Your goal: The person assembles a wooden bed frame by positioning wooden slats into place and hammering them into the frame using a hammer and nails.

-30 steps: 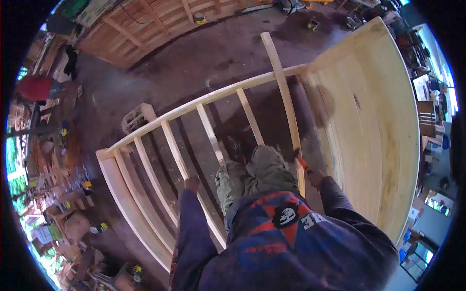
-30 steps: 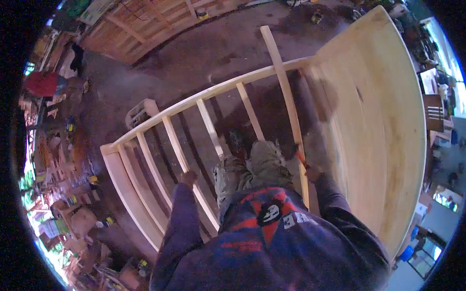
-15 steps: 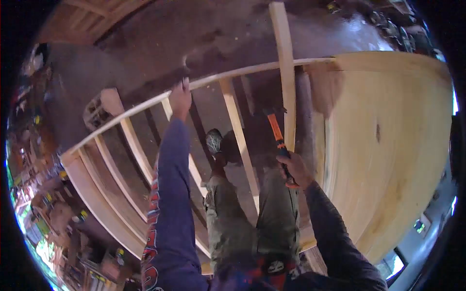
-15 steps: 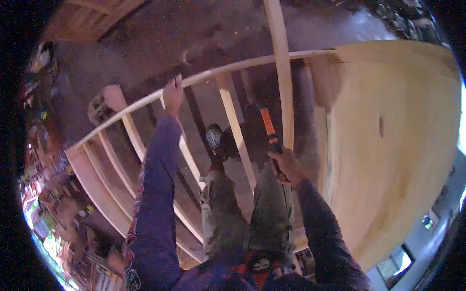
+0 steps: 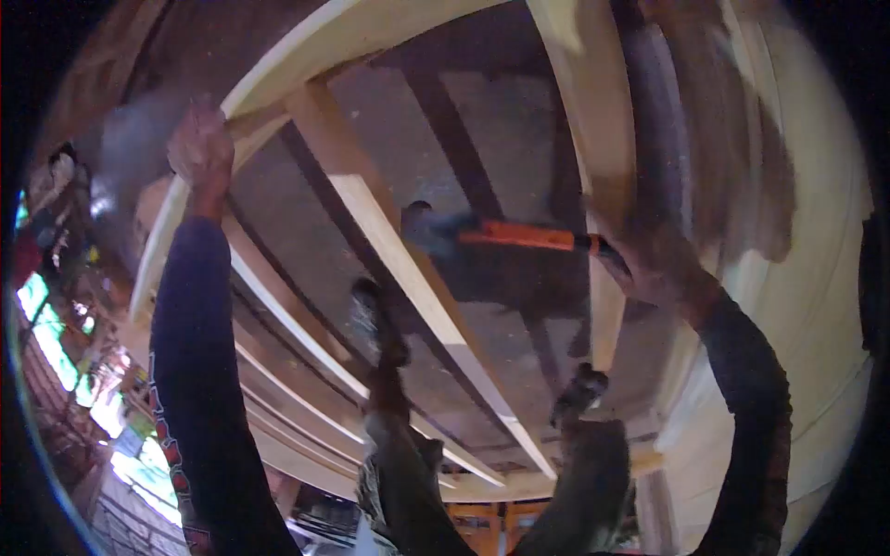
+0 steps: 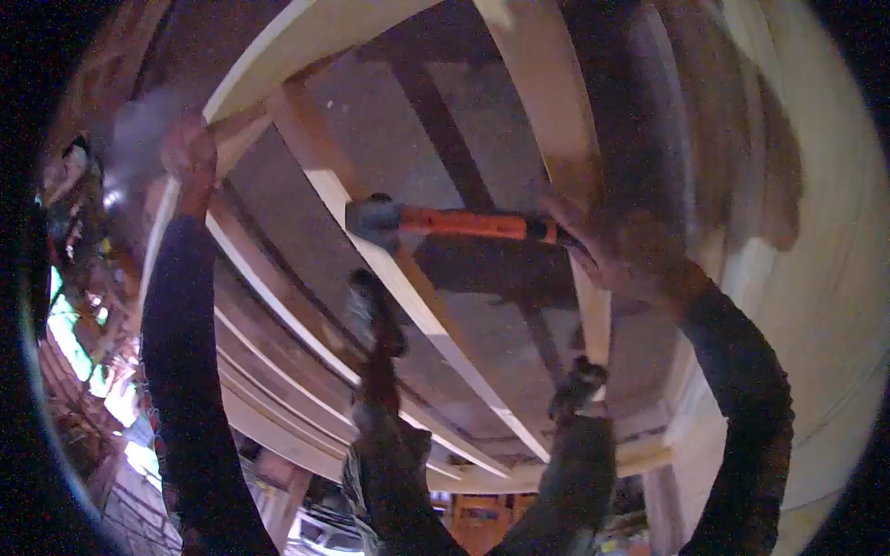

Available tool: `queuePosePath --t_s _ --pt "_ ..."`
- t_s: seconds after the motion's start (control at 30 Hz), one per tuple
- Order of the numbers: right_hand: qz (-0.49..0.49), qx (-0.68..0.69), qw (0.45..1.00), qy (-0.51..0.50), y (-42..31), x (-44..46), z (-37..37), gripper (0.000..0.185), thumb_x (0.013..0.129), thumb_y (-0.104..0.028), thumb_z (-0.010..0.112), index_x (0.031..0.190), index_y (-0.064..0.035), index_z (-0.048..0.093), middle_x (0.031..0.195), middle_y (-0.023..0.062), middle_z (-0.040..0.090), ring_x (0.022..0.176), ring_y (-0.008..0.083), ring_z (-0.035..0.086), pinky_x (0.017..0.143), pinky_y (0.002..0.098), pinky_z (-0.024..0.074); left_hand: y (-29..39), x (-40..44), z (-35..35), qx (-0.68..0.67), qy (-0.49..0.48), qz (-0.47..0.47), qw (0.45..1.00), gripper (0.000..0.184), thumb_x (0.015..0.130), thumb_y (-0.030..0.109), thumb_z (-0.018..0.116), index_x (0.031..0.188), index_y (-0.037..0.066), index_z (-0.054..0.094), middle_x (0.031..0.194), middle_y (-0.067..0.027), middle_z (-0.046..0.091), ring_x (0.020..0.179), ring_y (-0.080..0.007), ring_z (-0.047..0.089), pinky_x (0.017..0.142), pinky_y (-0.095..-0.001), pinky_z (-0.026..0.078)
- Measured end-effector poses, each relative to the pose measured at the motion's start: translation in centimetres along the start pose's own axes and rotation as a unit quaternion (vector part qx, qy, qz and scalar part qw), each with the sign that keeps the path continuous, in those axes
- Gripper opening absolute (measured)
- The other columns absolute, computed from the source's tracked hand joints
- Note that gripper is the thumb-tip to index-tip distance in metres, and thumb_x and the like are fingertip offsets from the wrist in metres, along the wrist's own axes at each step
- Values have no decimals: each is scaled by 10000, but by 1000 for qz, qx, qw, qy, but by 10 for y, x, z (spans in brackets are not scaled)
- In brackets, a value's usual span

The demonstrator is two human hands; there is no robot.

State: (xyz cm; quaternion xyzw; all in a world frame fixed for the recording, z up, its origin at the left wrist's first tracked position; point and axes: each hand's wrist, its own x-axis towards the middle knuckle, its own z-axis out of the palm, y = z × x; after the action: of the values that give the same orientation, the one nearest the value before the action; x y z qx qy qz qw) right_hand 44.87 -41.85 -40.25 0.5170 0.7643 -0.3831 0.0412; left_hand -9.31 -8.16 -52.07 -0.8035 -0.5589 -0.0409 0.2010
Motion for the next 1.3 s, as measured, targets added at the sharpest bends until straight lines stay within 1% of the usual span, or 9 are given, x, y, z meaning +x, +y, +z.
queuePosePath --t_s 0.17,0.23,0.3,0.6,0.7,0.77,0.83,1.13,1.3 --pt "90 72 989 92 -16 -1 15 855 859 -210 716 1542 -117 212 1055 186 661 811 421 646 720 498 514 15 9 -32 -197 35 101 975 333 931 274 446 1120 164 696 1104 -142 687 1039 -360 641 909 -436 480" --pt "98 84 985 113 -20 6 26 868 865 -211 711 1550 -142 183 1080 197 660 848 428 648 734 502 511 64 18 -84 20 -208 -12 978 304 942 254 457 1099 132 686 1089 -139 681 1033 -344 642 916 -434 478" --pt "113 76 985 109 -27 3 19 871 870 -208 705 1555 -166 169 1080 206 660 870 431 650 736 504 509 36 22 -74 -97 -54 148 983 293 941 235 445 1062 119 686 1041 -140 684 982 -344 656 866 -457 504" --pt "225 75 966 102 -79 -4 37 778 913 -222 660 1548 -208 212 1191 190 637 1052 366 647 858 460 517 52 20 -103 -147 -254 105 950 324 936 276 453 1083 76 660 1053 -152 681 969 -383 652 825 -496 534" --pt "319 260 900 144 -133 14 56 711 896 -248 676 1486 -102 307 1022 143 653 879 306 662 766 408 536 44 23 -89 -90 -204 246 943 337 936 270 431 1106 80 652 1030 -163 687 986 -376 652 815 -500 538" --pt "327 341 865 168 -159 33 54 630 886 -255 685 1420 -56 414 934 114 648 771 263 659 682 388 548 64 19 -136 -183 -320 51 928 375 947 297 401 1101 76 662 1065 -181 682 1007 -387 644 850 -505 523" --pt "411 671 612 82 -191 64 22 354 879 -252 690 1119 -48 529 769 35 572 580 158 564 503 329 492 65 15 -126 -223 -334 -8 916 443 956 354 359 1076 74 680 1109 -192 670 1028 -397 633 905 -508 494" --pt "358 572 736 53 -185 132 0 239 881 -218 662 971 -84 485 632 14 523 440 111 502 397 299 426 56 27 -129 -226 -341 -28 912 475 954 393 345 1038 72 685 1101 -188 674 1051 -399 619 921 -512 478" --pt "352 602 713 74 -169 128 12 221 884 -202 643 973 -80 482 620 15 510 443 116 506 392 299 433 58 15 -128 -234 -271 0 934 458 973 418 357 1049 90 667 1051 -220 666 991 -449 607 887 -546 466"
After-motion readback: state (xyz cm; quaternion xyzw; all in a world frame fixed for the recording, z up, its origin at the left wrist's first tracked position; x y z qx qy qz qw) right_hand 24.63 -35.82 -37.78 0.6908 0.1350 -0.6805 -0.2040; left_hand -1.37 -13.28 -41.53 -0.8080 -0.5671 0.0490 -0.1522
